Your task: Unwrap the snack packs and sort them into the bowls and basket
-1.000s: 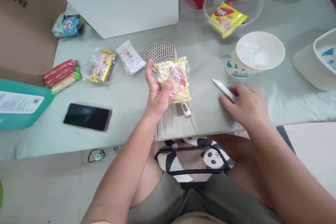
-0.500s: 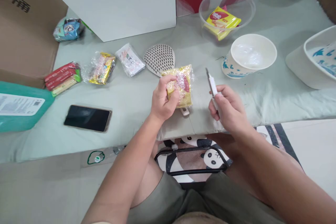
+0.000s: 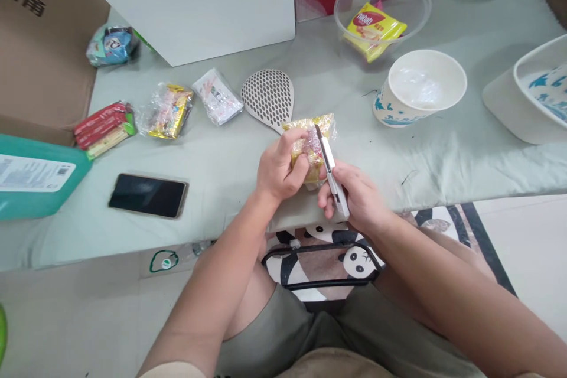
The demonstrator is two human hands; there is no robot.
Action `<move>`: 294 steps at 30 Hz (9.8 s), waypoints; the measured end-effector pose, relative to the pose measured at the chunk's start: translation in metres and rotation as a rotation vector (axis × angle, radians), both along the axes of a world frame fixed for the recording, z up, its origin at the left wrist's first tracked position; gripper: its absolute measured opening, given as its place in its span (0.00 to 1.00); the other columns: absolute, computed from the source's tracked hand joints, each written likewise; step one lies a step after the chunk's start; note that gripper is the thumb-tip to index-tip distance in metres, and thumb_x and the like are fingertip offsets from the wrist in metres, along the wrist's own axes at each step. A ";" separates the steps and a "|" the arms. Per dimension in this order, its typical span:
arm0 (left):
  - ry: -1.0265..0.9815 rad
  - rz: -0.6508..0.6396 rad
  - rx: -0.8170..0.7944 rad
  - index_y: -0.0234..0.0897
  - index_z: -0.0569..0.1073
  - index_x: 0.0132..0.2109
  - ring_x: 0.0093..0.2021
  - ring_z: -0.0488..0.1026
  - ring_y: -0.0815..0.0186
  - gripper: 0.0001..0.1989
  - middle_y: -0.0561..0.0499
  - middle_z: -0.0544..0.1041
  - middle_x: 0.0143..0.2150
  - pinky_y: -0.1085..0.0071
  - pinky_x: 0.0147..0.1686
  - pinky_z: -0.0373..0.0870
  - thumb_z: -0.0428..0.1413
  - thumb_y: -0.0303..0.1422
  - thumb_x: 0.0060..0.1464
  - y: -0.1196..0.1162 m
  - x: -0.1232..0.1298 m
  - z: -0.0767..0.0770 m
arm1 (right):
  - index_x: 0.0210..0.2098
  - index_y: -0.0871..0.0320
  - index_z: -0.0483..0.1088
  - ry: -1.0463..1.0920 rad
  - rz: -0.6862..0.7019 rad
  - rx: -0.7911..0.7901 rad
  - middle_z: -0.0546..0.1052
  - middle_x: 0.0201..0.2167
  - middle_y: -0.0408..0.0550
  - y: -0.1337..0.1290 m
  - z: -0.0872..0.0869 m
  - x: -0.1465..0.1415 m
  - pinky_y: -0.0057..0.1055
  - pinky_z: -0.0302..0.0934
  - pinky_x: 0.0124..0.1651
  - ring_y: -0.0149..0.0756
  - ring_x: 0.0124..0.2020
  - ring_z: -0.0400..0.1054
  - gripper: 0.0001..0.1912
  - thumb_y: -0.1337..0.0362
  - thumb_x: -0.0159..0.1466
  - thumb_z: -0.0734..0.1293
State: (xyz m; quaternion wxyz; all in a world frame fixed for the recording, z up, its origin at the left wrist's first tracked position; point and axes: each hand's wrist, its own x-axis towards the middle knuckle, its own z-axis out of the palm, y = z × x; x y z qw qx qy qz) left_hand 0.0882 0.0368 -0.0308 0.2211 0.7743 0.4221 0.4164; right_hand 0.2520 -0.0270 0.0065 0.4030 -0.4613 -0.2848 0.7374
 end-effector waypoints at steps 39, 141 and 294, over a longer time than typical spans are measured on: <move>-0.135 0.122 0.046 0.47 0.70 0.49 0.25 0.62 0.66 0.15 0.54 0.70 0.31 0.66 0.32 0.64 0.46 0.49 0.68 0.007 -0.008 0.000 | 0.26 0.58 0.69 -0.111 0.086 -0.059 0.77 0.19 0.46 -0.011 -0.003 -0.011 0.22 0.53 0.15 0.26 0.12 0.64 0.24 0.42 0.58 0.70; -0.363 -0.150 -0.459 0.48 0.72 0.50 0.27 0.65 0.68 0.11 0.55 0.68 0.31 0.69 0.31 0.66 0.55 0.44 0.64 0.008 -0.005 -0.002 | 0.42 0.53 0.77 -0.986 -0.214 0.692 0.73 0.27 0.42 0.006 -0.006 0.032 0.33 0.65 0.35 0.32 0.27 0.65 0.11 0.66 0.63 0.64; -0.455 0.082 -0.368 0.39 0.73 0.35 0.30 0.71 0.71 0.06 0.53 0.75 0.30 0.74 0.29 0.71 0.62 0.35 0.52 -0.017 0.004 0.022 | 0.45 0.49 0.70 -0.068 -0.378 0.230 0.80 0.47 0.46 0.017 -0.021 0.020 0.45 0.74 0.51 0.45 0.50 0.76 0.17 0.54 0.58 0.73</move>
